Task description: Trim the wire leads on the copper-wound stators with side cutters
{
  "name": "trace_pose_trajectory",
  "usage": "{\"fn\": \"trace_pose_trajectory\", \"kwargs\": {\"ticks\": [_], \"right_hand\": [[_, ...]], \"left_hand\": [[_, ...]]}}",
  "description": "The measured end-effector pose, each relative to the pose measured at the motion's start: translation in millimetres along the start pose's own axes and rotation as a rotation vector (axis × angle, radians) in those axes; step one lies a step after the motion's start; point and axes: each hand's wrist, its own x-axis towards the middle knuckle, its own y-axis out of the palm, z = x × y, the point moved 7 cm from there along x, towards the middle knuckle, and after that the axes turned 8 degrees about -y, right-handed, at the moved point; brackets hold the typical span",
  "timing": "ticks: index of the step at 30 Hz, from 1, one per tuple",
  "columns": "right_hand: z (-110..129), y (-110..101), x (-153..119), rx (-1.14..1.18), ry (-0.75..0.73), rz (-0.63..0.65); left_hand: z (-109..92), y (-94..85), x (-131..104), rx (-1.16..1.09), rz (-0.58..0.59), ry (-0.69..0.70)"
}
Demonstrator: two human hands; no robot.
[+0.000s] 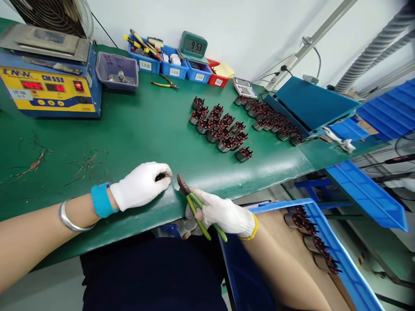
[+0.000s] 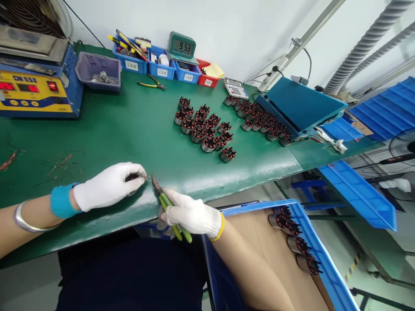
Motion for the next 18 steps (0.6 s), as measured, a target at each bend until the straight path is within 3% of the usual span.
{"fn": "trace_pose_trajectory", "kwargs": {"ticks": [9,18], "right_hand": [[-2,6,2,0.01,0.06,0.073],[-7,6,14,0.047,0.064,0.054]], "left_hand": [[-1,0.0,1,-0.002,0.0,0.015],[-1,0.6,1,0.018,0.018,0.028]]}}
